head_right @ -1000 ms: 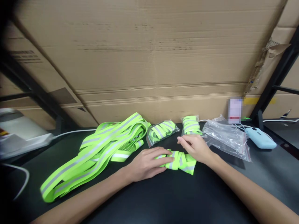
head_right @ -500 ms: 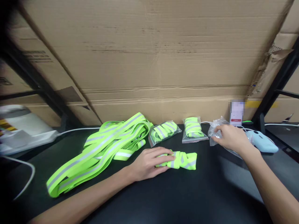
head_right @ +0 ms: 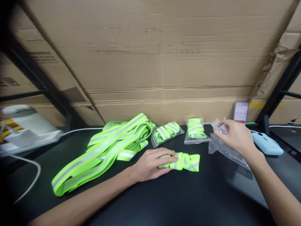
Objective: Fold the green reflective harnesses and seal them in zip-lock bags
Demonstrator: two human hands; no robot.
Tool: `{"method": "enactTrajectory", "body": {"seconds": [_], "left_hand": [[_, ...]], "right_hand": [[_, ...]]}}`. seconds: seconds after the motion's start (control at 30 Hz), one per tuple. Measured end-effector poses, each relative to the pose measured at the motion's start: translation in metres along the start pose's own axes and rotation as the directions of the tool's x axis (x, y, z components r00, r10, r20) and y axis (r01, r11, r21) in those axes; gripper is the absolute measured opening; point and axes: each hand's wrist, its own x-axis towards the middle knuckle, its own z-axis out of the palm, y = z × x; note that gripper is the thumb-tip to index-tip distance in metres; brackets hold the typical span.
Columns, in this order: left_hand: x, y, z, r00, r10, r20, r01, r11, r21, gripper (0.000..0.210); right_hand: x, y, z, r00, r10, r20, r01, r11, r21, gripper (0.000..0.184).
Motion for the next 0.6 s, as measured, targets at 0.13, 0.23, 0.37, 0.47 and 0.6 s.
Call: {"method": "enactTrajectory", "body": {"seconds": [0.13, 0.23, 0.37, 0.47, 0.6], "left_hand": [[0.001, -0.002, 0.000, 0.999, 0.002, 0.033, -0.003, 1.000, 0.020, 0.026], [0.001, 0.001, -0.001, 0.998, 0.057, 0.019, -0.058, 0.998, 0.027, 0.025], [0.004, 0.024, -0.005, 0.992, 0.124, 0.016, -0.124, 0.992, 0.023, 0.024], [0.010, 0.051, -0.011, 0.977, 0.215, -0.009, -0.214, 0.976, 0.030, 0.020], [0.016, 0.072, -0.016, 0.944, 0.323, -0.065, -0.321, 0.946, 0.031, 0.009]], "right_hand": [[-0.003, -0.010, -0.008, 0.882, 0.060, -0.468, 0.112, 0.937, 0.331, 0.031], [0.001, -0.013, -0.009, 0.804, 0.242, -0.542, 0.225, 0.721, 0.656, 0.031], [0.002, -0.021, 0.004, 0.910, 0.406, -0.085, -0.040, 0.289, 0.956, 0.031], [-0.010, -0.036, 0.027, 0.946, 0.280, 0.161, -0.225, 0.212, 0.951, 0.039], [-0.030, -0.057, 0.059, 0.903, -0.040, 0.428, -0.383, 0.380, 0.842, 0.053]]}}
